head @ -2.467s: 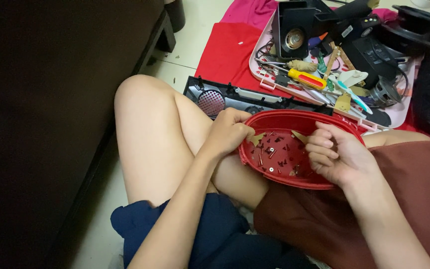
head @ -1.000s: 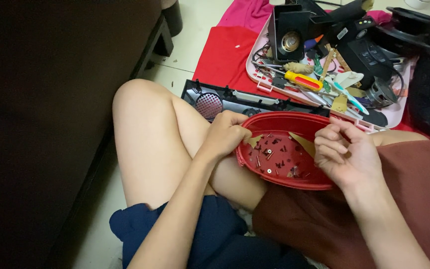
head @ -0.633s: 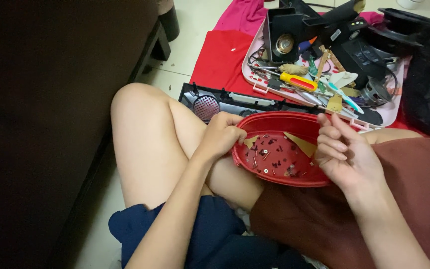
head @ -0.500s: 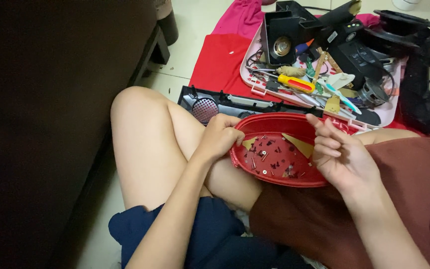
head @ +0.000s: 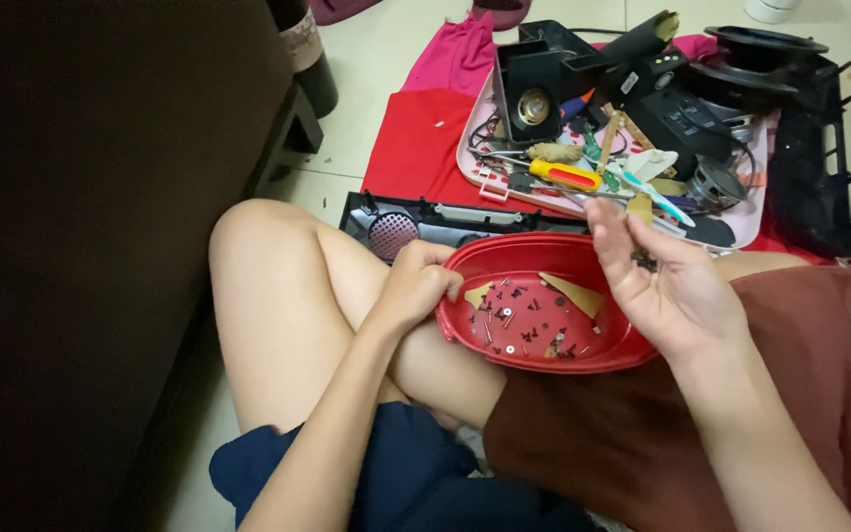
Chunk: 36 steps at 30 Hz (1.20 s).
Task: The person sits on the floor sorting small screws and components from a red plastic container. They then pick up a black electronic device frame and use a yellow and red screwdriver to tighten screws into the device.
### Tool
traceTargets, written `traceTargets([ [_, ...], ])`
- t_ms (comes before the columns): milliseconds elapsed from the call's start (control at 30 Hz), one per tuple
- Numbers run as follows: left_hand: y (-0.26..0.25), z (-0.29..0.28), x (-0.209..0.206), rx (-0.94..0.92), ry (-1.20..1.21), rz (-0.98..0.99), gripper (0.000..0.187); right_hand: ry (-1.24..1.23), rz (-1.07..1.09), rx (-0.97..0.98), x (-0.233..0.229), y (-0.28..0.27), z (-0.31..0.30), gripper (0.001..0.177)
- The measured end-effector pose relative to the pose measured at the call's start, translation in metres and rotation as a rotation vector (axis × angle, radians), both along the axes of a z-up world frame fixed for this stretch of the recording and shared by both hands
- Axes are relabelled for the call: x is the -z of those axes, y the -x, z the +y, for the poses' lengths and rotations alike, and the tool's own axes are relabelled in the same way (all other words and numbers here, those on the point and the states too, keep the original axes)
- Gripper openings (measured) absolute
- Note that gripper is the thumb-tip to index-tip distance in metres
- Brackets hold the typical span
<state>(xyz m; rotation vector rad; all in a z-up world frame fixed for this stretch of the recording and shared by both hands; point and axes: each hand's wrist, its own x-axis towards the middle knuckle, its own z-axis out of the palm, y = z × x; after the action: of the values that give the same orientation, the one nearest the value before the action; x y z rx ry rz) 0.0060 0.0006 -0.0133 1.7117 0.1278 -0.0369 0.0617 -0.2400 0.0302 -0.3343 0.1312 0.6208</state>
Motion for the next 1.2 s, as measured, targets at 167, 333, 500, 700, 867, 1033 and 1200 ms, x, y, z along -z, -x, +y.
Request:
traceTargets([
  [167,-0.001,0.002,0.002,0.003,-0.032,0.036,0.013,-0.015,-0.031,0.037,0.009,-0.011,-0.028,0.028],
  [333,-0.006,0.004,0.011,0.022,0.016,0.087,0.017,-0.169,-0.084,0.056,0.038,-0.019,-0.071,0.032],
  [500,-0.008,-0.002,0.001,-0.063,-0.245,0.190,0.012,0.078,0.151,0.337,0.064,-0.003,-0.088,0.029],
  [700,-0.006,-0.008,-0.010,-0.085,-0.295,0.222,0.009,0.319,0.070,0.242,0.083,-0.013,-0.074,0.035],
  [867,-0.007,-0.004,-0.004,-0.144,-0.203,0.220,0.009,0.284,0.053,0.225,0.095,-0.017,-0.075,0.032],
  [1033,-0.011,0.006,0.000,-0.276,-0.076,0.155,0.006,0.226,0.055,0.238,0.094,-0.012,-0.071,0.024],
  [1200,-0.026,0.015,0.009,-0.510,0.055,0.032,0.013,0.284,0.000,0.228,0.087,-0.008,-0.065,0.023],
])
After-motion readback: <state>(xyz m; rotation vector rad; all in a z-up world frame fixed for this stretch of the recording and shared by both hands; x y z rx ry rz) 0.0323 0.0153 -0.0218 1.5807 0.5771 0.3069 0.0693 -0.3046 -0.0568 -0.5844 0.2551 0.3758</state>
